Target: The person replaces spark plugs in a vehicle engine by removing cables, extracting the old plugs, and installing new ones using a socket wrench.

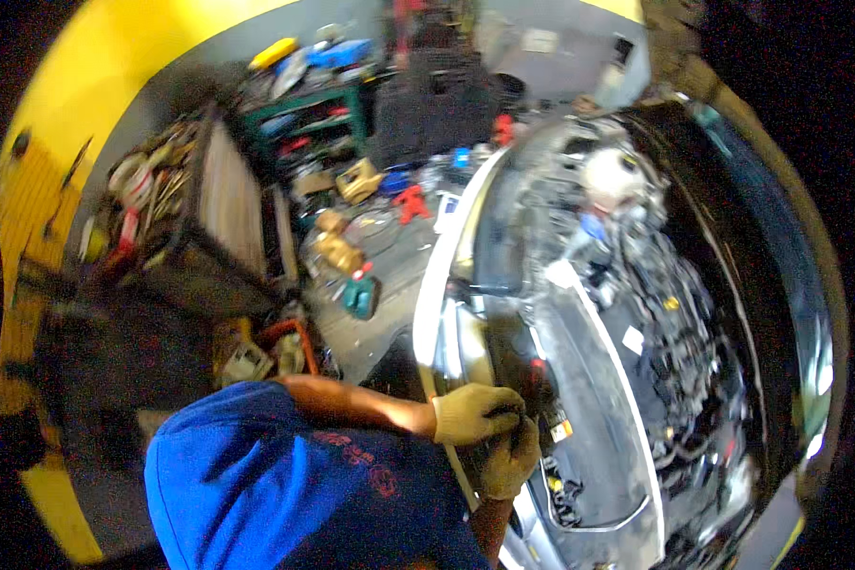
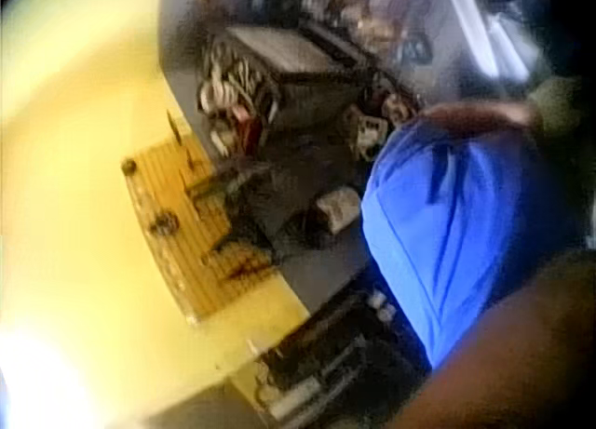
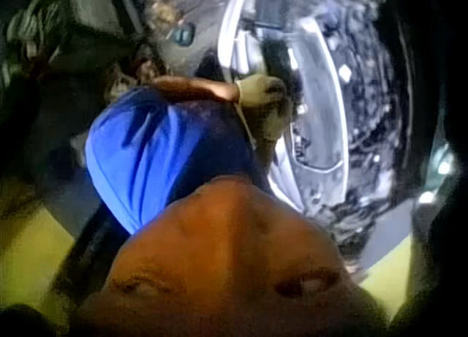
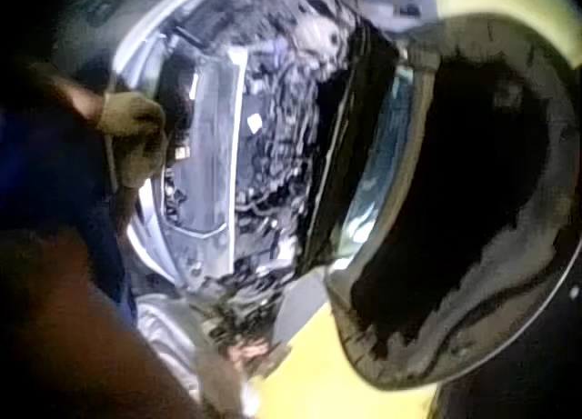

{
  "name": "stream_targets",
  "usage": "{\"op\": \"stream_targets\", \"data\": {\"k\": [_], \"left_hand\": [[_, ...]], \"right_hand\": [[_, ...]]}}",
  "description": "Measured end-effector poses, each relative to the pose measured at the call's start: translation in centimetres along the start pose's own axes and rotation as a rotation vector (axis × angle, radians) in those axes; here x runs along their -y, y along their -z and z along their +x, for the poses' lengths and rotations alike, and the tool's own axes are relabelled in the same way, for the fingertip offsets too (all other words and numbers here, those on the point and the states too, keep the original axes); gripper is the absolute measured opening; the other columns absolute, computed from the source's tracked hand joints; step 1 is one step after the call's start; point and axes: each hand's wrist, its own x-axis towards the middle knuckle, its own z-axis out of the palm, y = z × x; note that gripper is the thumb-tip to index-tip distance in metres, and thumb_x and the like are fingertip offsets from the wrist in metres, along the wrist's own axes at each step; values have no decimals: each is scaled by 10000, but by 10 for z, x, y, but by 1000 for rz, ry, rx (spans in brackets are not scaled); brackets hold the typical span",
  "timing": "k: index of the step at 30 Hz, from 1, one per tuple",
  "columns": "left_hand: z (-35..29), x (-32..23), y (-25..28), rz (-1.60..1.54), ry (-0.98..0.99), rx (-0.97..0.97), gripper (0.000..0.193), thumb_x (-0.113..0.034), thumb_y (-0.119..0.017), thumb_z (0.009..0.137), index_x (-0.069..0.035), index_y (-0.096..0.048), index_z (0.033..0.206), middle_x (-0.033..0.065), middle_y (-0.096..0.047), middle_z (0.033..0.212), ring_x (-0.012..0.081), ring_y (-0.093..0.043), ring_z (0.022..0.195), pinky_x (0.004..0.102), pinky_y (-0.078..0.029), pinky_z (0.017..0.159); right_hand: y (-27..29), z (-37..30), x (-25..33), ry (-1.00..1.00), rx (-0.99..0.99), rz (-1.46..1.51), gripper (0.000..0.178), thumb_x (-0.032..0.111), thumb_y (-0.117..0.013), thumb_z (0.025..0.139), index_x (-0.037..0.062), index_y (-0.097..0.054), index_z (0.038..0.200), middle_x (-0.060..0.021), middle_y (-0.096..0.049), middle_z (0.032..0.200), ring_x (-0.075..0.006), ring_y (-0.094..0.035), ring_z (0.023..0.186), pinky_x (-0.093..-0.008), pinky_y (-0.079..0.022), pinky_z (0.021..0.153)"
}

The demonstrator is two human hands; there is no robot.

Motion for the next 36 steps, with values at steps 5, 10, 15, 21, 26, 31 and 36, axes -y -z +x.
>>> {"op": "stream_targets", "data": {"k": [5, 10, 15, 21, 26, 31, 36], "left_hand": [[-72, 5, 39, -23, 272, -229, 350, -311, -613, 957, -29, -661, 1159, 198, -705, 1049, 300, -699, 964, 389, -543, 845], [-83, 15, 62, -154, 403, -306, 324, -319, -623, 956, -50, -687, 1125, 168, -715, 1012, 251, -691, 950, 372, -530, 858], [-62, 21, 93, -210, 351, -308, 426, -361, -658, 933, 12, -671, 1140, 222, -694, 1060, 278, -675, 982, 391, -525, 882], [-57, 50, 144, -130, 359, -320, 455, -381, -614, 947, 14, -667, 1165, 234, -683, 1102, 360, -671, 1026, 423, -520, 893], [-65, 80, 204, -375, 428, -397, 446, -368, -580, 971, 11, -633, 1199, 225, -695, 1058, 326, -698, 973, 416, -537, 850], [-74, 103, 300, -463, 643, -610, 401, -340, -598, 952, 13, -622, 1141, 281, -676, 1047, 407, -668, 1017, 462, -514, 858], [-148, 175, 380, -209, 647, -993, 333, -310, -586, 980, -12, -593, 1128, 209, -682, 938, 320, -672, 876, 414, -523, 804]], "right_hand": [[-32, 5, -17, -44, 444, 174, 282, 118, -616, 880, -32, -659, 1115, -190, -707, 1006, -295, -676, 936, -383, -517, 881], [-55, 22, -4, 53, 645, 91, 296, 103, -602, 900, -42, -648, 1153, -178, -714, 1060, -270, -672, 993, -372, -507, 919], [-82, 39, 21, -81, 574, 180, 274, 175, -549, 984, -34, -636, 1138, -102, -675, 1029, -187, -603, 934, -337, -479, 844], [-136, 52, 31, -325, 550, 135, 280, 219, -562, 999, -37, -649, 1073, -107, -689, 959, -190, -610, 878, -342, -491, 791], [-205, 73, 65, -367, 754, 15, 262, 203, -524, 989, -21, -659, 973, -78, -670, 843, -154, -580, 785, -337, -475, 703], [-284, 99, 127, -432, 815, 39, 160, 135, -557, 974, -2, -639, 963, -36, -608, 713, -143, -591, 626, -281, -444, 576], [-352, 108, 120, -9, 924, -189, 284, 240, -624, 936, -29, -690, 1000, -200, -705, 823, -250, -676, 703, -377, -531, 687]]}}
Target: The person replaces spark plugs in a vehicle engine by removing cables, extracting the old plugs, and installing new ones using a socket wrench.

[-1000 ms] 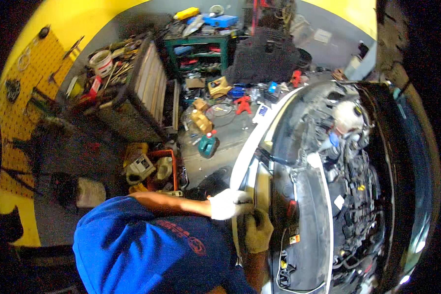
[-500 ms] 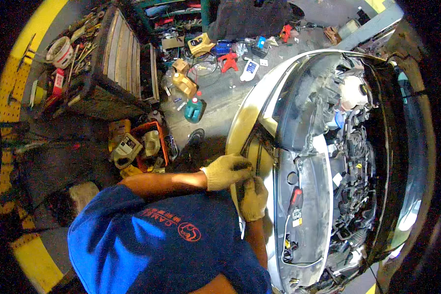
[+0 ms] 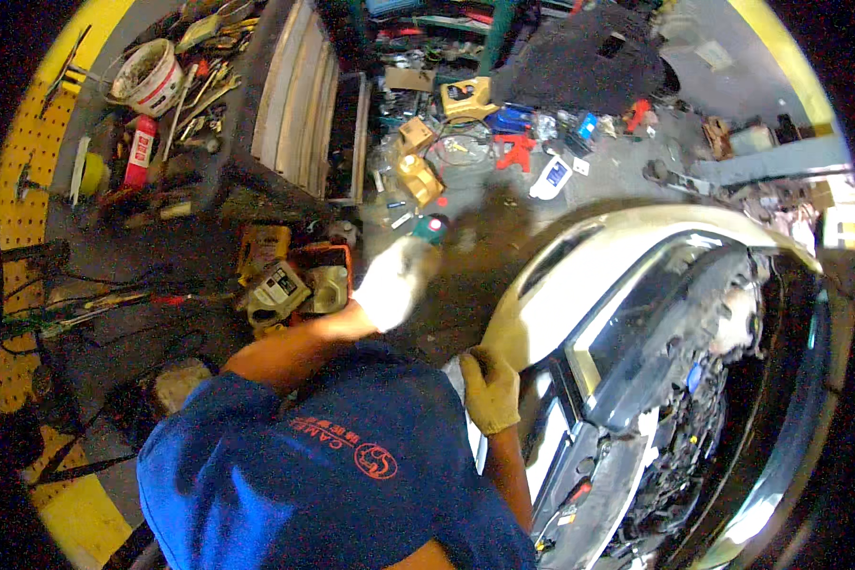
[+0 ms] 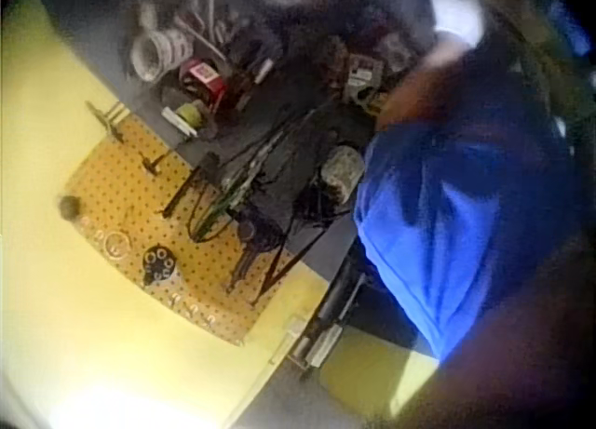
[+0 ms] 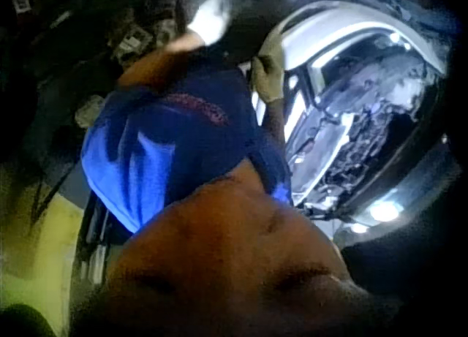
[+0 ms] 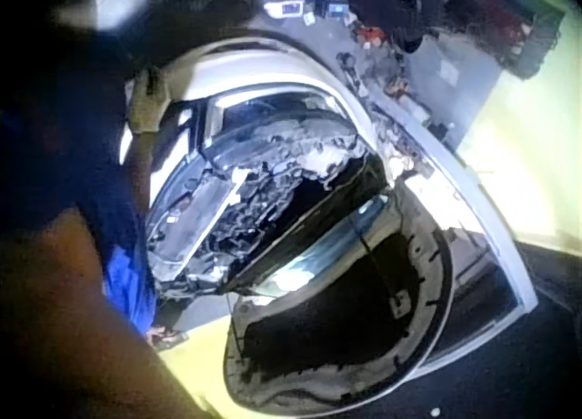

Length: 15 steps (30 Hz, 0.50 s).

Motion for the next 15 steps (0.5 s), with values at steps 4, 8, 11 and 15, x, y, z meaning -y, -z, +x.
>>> {"op": "stream_targets", "data": {"k": [4, 8, 11, 15], "left_hand": [[29, 30, 84, 147, -66, -445, 275, -250, -591, 983, -26, -570, 1141, 154, -659, 928, 234, -649, 859, 376, -521, 778], [52, 36, 169, 330, -115, -983, 319, -216, -619, 956, -43, -557, 1217, 192, -681, 1008, 321, -661, 934, 412, -507, 896], [60, 31, 232, 360, -169, -1197, 330, -220, -637, 949, -33, -573, 1213, 199, -685, 1077, 337, -660, 982, 411, -498, 920], [66, 6, 265, 334, -145, -1287, 298, -213, -644, 945, 8, -615, 1143, 184, -688, 1091, 297, -657, 990, 389, -496, 917]], "right_hand": [[-17, 27, 18, -73, 123, 12, 275, 239, -649, 911, -21, -698, 986, -202, -704, 801, -292, -696, 744, -392, -535, 719], [-24, 41, 21, 10, 135, -167, 293, 258, -648, 910, -25, -700, 970, -201, -704, 797, -303, -703, 752, -413, -532, 702], [-28, 47, 18, -6, 172, -184, 302, 287, -651, 898, -5, -701, 959, -200, -711, 834, -349, -700, 784, -437, -532, 747], [-25, 55, 13, 8, 170, -243, 295, 294, -655, 891, 15, -697, 977, -204, -712, 888, -392, -688, 841, -467, -528, 787]]}}
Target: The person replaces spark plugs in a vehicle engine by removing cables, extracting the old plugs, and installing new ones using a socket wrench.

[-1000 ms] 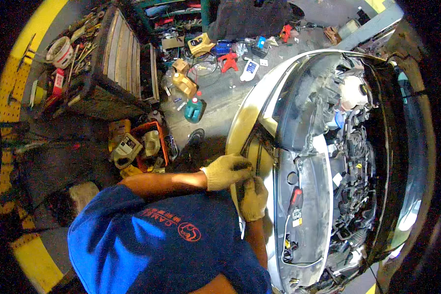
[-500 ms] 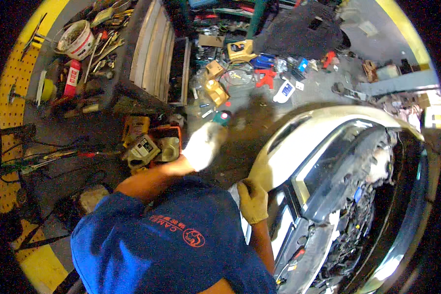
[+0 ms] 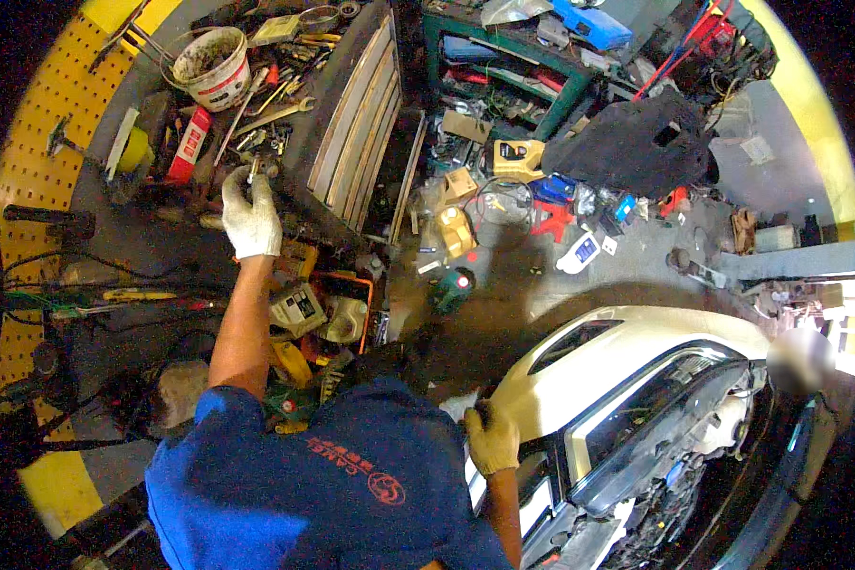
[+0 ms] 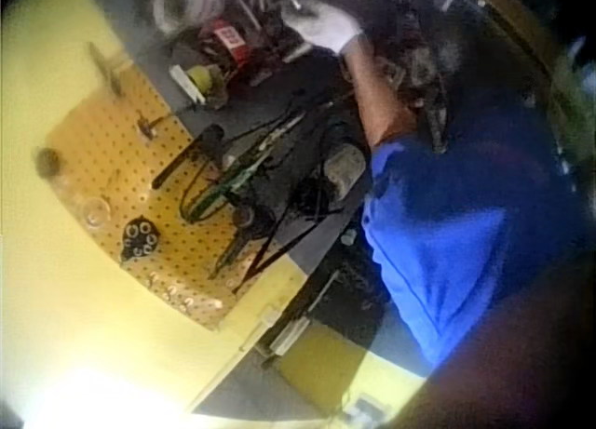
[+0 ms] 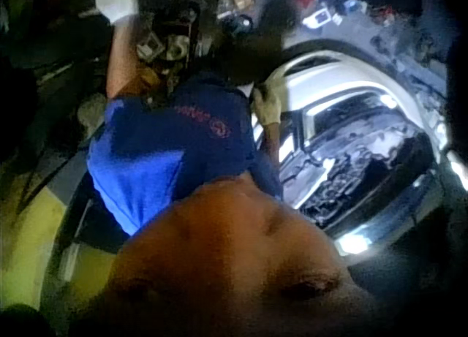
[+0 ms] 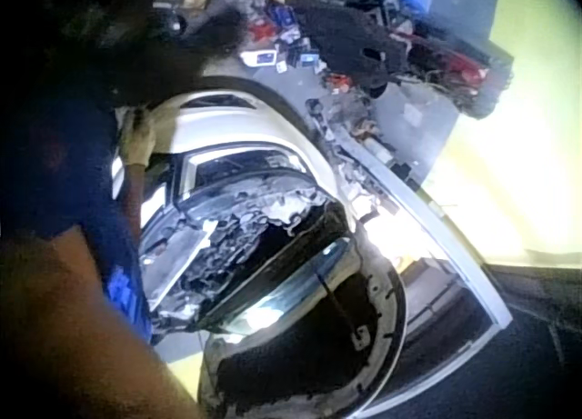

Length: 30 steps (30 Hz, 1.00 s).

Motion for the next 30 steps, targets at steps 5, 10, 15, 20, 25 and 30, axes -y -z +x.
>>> {"op": "stream_targets", "data": {"k": [5, 10, 15, 20, 25, 30], "left_hand": [[26, -7, -2, 131, 26, -6, 349, -165, -682, 843, -10, -630, 1151, 185, -714, 1019, 311, -702, 922, 408, -525, 869], [112, 43, -38, 464, -208, 145, 393, -248, -641, 833, -105, -648, 1199, 190, -717, 1053, 366, -687, 1005, 466, -524, 887], [170, 23, -96, 639, -179, 332, 445, -280, -628, 823, -137, -655, 1244, 200, -667, 1230, 383, -645, 1123, 456, -507, 975], [214, 35, -89, 847, -243, 578, 528, -473, -523, 943, -55, -637, 1244, 177, -679, 1228, 319, -672, 1091, 459, -526, 929], [241, 40, -169, 802, -538, 518, 508, -452, -541, 939, -51, -648, 1233, 174, -690, 1196, 317, -684, 1043, 453, -540, 892], [185, -72, -255, 773, -650, 439, 489, -431, -558, 935, -48, -658, 1222, 170, -701, 1165, 315, -695, 996, 447, -554, 855]], "right_hand": [[8, -4, -6, -39, -44, 20, 305, 297, -649, 897, 14, -696, 1002, -212, -711, 944, -390, -687, 886, -470, -527, 802], [1, -19, -26, -66, -42, 10, 316, 308, -642, 907, 20, -696, 1026, -215, -712, 966, -392, -691, 896, -465, -527, 810], [-3, -23, -30, -101, -21, -17, 331, 327, -630, 913, 24, -694, 1030, -223, -709, 988, -397, -688, 919, -478, -523, 818], [12, -10, -6, -202, 76, -19, 451, 442, -556, 927, 43, -680, 1096, -221, -683, 1097, -404, -639, 1065, -495, -502, 907], [19, -45, -43, -188, -124, 17, 400, 382, -565, 911, 20, -666, 1046, -222, -692, 1033, -410, -660, 1001, -512, -520, 873], [1, -86, -66, -410, -242, 164, 400, 383, -574, 899, 24, -667, 1049, -232, -695, 1011, -407, -669, 988, -517, -526, 860]]}}
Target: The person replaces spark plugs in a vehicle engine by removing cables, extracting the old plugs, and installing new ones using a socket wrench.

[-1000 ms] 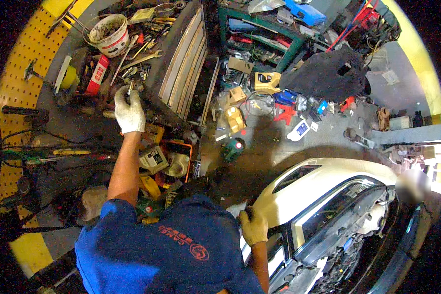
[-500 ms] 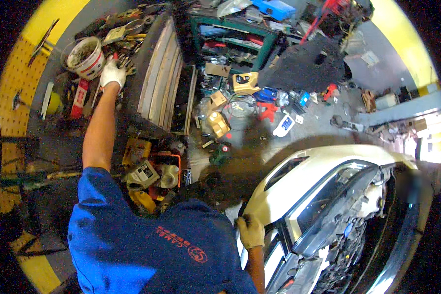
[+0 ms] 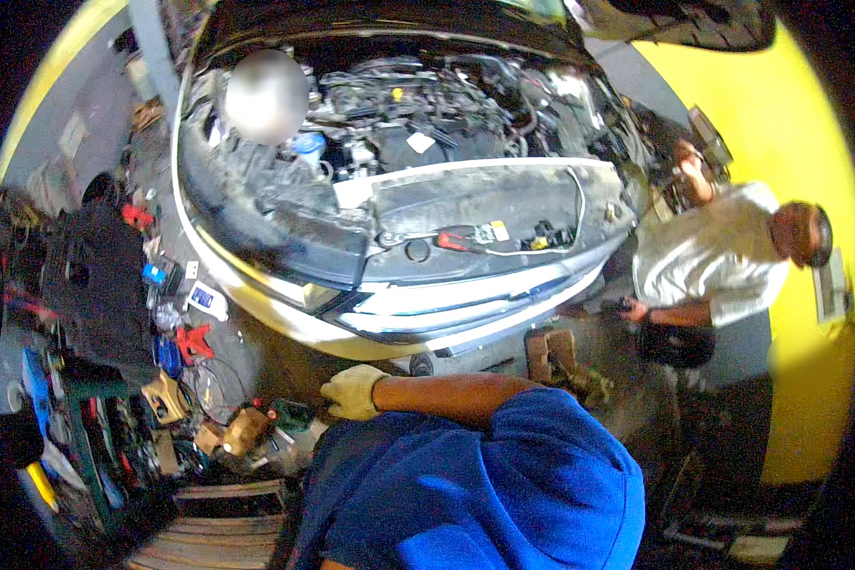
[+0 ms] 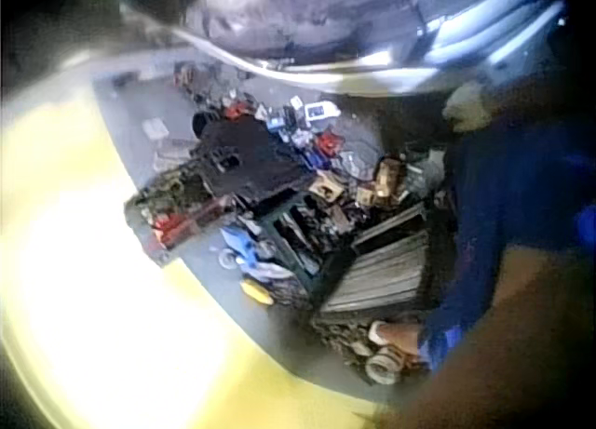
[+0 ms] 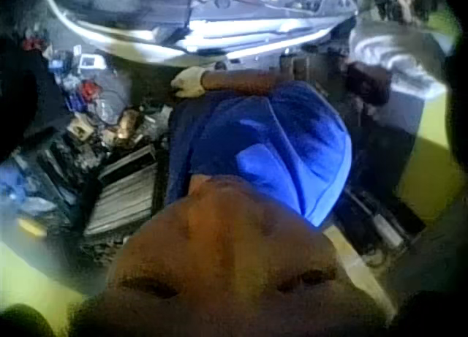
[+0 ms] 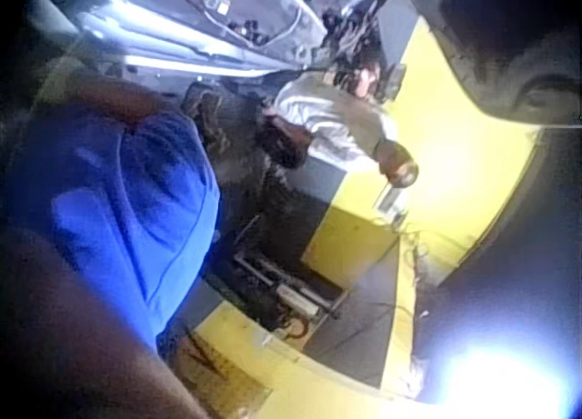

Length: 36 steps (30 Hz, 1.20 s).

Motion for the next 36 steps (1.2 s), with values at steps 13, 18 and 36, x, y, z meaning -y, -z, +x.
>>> {"op": "stream_targets", "data": {"k": [13, 18, 36], "left_hand": [[-164, -323, 19, -266, -547, -208, 399, -337, -595, 910, -95, -700, 1210, 163, -713, 1154, 345, -723, 918, 465, -579, 812], [-412, -418, 73, -441, -725, -41, 451, -438, -533, 955, -161, -634, 1296, 162, -641, 1251, 361, -623, 1098, 515, -540, 868], [-762, -663, 427, -633, -1631, 570, 417, -195, -473, 901, -14, -555, 1267, 282, -653, 1177, 433, -623, 1122, 476, -485, 969]], "right_hand": [[0, -63, -52, -160, -157, 105, 387, 392, -573, 924, 38, -635, 1068, -216, -673, 1022, -397, -648, 1014, -499, -510, 889], [21, -111, -97, -223, -278, 233, 412, 401, -585, 904, 46, -636, 1108, -219, -669, 1058, -407, -650, 1021, -509, -512, 896], [180, -237, -256, 47, -732, 417, 257, 155, -652, 927, 3, -646, 1133, -221, -703, 938, -316, -708, 819, -410, -552, 753]]}}
